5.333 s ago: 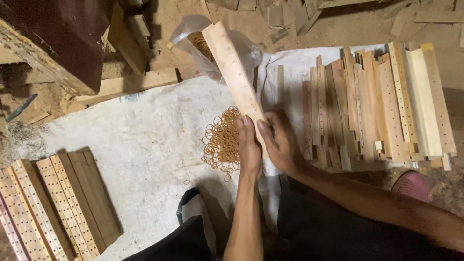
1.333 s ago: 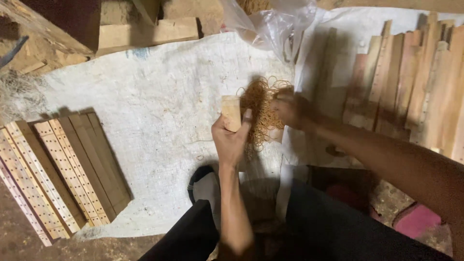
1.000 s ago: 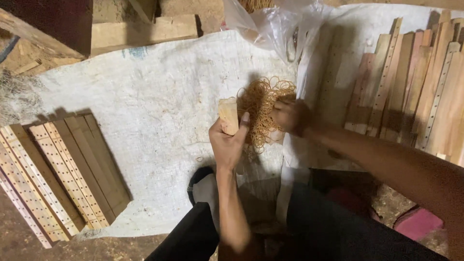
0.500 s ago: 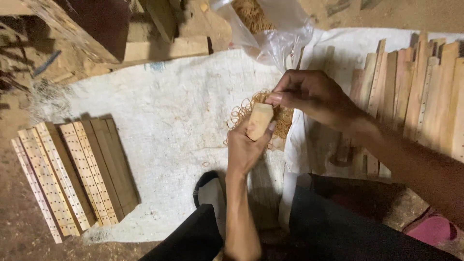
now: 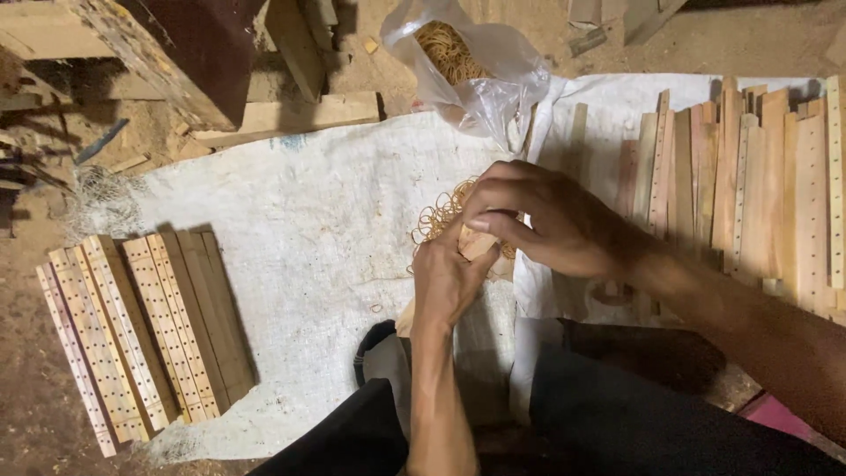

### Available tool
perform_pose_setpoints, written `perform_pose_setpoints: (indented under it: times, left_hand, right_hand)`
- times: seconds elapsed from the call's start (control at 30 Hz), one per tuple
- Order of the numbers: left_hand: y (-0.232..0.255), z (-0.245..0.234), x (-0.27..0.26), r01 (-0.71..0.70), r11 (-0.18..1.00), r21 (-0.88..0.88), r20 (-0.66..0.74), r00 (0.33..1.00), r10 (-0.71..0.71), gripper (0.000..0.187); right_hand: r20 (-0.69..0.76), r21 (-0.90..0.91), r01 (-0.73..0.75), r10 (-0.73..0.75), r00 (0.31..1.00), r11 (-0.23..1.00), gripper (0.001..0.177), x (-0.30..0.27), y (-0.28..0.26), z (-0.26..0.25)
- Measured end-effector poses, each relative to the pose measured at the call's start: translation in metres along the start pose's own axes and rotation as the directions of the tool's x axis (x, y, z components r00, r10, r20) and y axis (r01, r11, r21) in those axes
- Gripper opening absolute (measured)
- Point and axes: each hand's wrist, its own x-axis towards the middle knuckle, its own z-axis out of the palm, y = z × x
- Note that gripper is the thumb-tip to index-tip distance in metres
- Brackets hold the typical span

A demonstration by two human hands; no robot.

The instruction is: Wrapping rubber bands around wooden slats and organizing them into stacks

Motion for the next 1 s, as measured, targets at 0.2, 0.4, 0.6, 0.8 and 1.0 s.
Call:
perform_pose_setpoints:
  times: [0.2,0.4,0.6,0.8,1.0]
  left_hand:
    - [0.006,-0.006,-0.003,-0.02,0.999,-0.034,-0.024,1.0,0.019,0.021]
    - [0.001,-0.004,-0.003,-0.047,0.946,-0.321,-0.039,0.999,0.037,0.026]
    - [0.003,-0.005,-0.003,-0.018,0.806,-0.591,-0.052,0.999,-0.016,0.013]
    - [-0.014,0.008,0.005,-0.057,0.518,-0.854,-0.135,0.984,-0.115,0.015]
    - [0.02,0.009,0.002,-0.137,0.602,-0.786,-0.226,0.971,-0.075,0.011]
  right_hand:
    - [0.075,-0.03,0.11,-0.108,0.991,0.993,0.015,0.002,-0.006,-0.015]
    - [0.164,-0.249,0.215,-0.178,0.97,0.944,0.024,-0.007,0.006,-0.024]
    - [0.119,-0.313,0.284,-0.259,0.959,0.906,0.025,-0.013,0.027,-0.011]
    - [0.013,0.059,0.314,-0.315,0.949,0.948,0.011,-0.016,-0.004,0.002]
    - [-0.12,0.804,0.104,-0.012,0.993,0.585,0.028,-0.02,-0.02,0.011]
